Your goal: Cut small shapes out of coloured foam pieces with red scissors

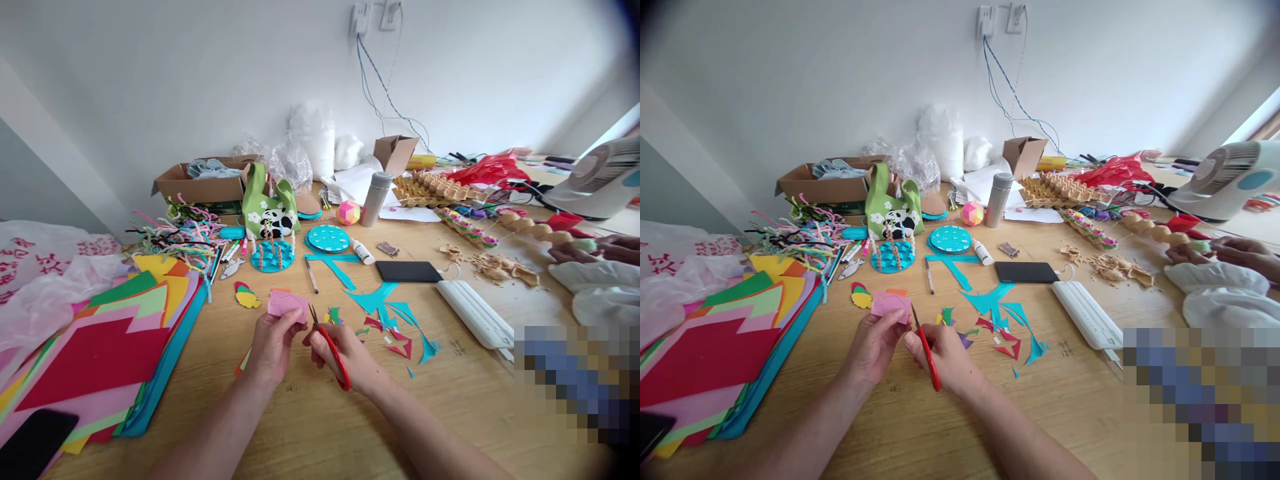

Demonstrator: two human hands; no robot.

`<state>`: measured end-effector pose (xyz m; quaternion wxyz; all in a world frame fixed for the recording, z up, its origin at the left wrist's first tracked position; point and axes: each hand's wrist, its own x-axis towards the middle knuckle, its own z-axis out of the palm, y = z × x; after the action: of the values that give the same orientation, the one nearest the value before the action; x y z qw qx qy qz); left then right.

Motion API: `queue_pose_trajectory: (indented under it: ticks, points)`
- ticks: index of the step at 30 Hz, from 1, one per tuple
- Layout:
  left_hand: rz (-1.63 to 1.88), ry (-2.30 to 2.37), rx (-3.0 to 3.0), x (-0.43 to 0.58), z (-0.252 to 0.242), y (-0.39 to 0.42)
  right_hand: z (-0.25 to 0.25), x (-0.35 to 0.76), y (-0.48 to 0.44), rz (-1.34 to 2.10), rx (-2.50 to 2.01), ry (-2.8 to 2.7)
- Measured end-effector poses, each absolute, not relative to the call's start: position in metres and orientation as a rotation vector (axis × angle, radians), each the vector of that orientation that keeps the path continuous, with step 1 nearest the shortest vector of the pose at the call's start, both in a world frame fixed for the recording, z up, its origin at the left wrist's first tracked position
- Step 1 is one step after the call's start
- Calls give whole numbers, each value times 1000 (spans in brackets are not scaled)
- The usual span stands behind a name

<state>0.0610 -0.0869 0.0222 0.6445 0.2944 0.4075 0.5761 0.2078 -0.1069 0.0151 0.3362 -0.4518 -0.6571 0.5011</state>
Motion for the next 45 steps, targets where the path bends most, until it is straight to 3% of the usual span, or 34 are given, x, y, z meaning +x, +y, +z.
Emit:
queue_pose_trajectory:
  ticks: [45]
  points:
    - [1333, 1028, 593, 66, 36, -94, 20, 204, -106, 1504, -1237, -1634]
